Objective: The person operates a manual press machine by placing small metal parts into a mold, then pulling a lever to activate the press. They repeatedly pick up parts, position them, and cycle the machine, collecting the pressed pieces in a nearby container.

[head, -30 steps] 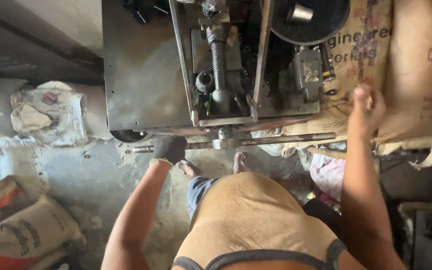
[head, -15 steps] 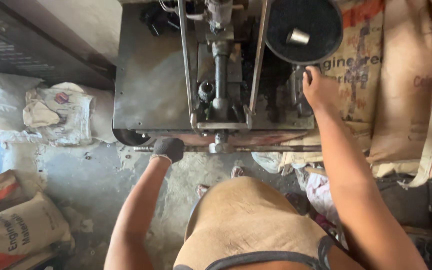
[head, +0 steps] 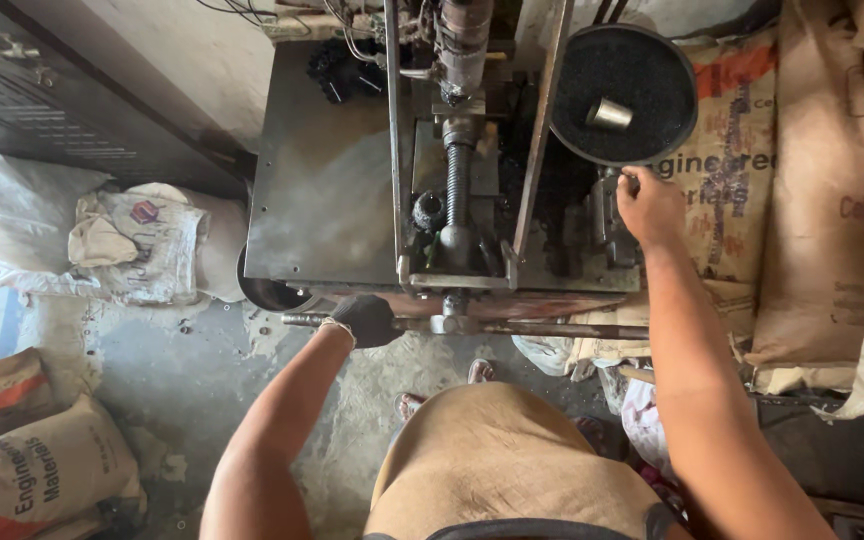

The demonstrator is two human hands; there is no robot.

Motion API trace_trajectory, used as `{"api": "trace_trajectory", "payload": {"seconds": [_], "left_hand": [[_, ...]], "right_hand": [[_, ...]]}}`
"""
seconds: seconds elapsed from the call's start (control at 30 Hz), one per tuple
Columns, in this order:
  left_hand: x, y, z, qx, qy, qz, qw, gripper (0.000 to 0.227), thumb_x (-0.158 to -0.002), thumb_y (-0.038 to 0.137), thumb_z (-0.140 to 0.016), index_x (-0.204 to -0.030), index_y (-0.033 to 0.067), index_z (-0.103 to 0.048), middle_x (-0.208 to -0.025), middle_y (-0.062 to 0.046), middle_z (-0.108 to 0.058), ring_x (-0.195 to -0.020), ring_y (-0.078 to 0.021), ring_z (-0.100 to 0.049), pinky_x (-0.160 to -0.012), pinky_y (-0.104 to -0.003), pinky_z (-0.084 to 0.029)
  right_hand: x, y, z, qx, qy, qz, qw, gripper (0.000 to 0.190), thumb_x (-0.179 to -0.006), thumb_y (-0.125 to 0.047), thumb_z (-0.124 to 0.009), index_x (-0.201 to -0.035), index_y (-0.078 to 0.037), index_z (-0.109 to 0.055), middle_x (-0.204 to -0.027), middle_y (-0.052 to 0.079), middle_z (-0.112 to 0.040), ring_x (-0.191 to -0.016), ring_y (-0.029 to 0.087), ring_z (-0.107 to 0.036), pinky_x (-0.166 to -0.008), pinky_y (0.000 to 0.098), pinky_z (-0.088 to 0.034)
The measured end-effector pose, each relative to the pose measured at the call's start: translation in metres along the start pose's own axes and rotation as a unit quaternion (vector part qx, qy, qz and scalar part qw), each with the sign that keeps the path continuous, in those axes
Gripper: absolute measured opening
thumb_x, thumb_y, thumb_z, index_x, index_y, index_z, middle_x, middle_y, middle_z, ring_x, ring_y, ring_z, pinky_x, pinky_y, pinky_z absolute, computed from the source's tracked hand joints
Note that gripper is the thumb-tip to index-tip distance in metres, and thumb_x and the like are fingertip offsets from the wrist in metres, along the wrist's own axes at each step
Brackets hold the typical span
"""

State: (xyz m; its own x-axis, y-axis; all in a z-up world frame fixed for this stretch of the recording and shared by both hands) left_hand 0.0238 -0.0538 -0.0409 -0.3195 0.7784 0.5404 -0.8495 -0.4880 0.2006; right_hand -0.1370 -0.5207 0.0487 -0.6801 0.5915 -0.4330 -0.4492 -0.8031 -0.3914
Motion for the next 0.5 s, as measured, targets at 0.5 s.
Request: {"api": "trace_trajectory", "payload": {"seconds": [0.5], "left_hand": [[0.008,0.003,0.008,0.012,0.004,0.009,1.0,0.043,-0.086,0.051,-0.06,-0.085,0.0127,-0.08,-0.092,-0.017,-0.075,-0.09,-0.0368,-0.073,-0.079,-0.051,-0.057]], "right_hand": [[0.0,0.0,0.002,-0.081,-0.022,-0.051,0.995,0.023,-0.099,-0.027,-0.071,-0.112,-0.01,-0.077,-0.081,0.016,-0.072,-0.075,0.032,-0.072,-0.071,0.0408,-0.056]]}}
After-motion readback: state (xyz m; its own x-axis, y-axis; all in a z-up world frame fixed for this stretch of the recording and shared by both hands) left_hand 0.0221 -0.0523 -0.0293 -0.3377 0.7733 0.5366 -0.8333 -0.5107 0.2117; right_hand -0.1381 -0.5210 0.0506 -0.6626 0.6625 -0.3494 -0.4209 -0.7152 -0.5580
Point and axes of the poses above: each hand's wrist, its own x-axis away from the middle knuckle, its own z-axis out of the back of the hand, y = z × x, the point moved 7 cm from there along -x, towards the middle knuckle
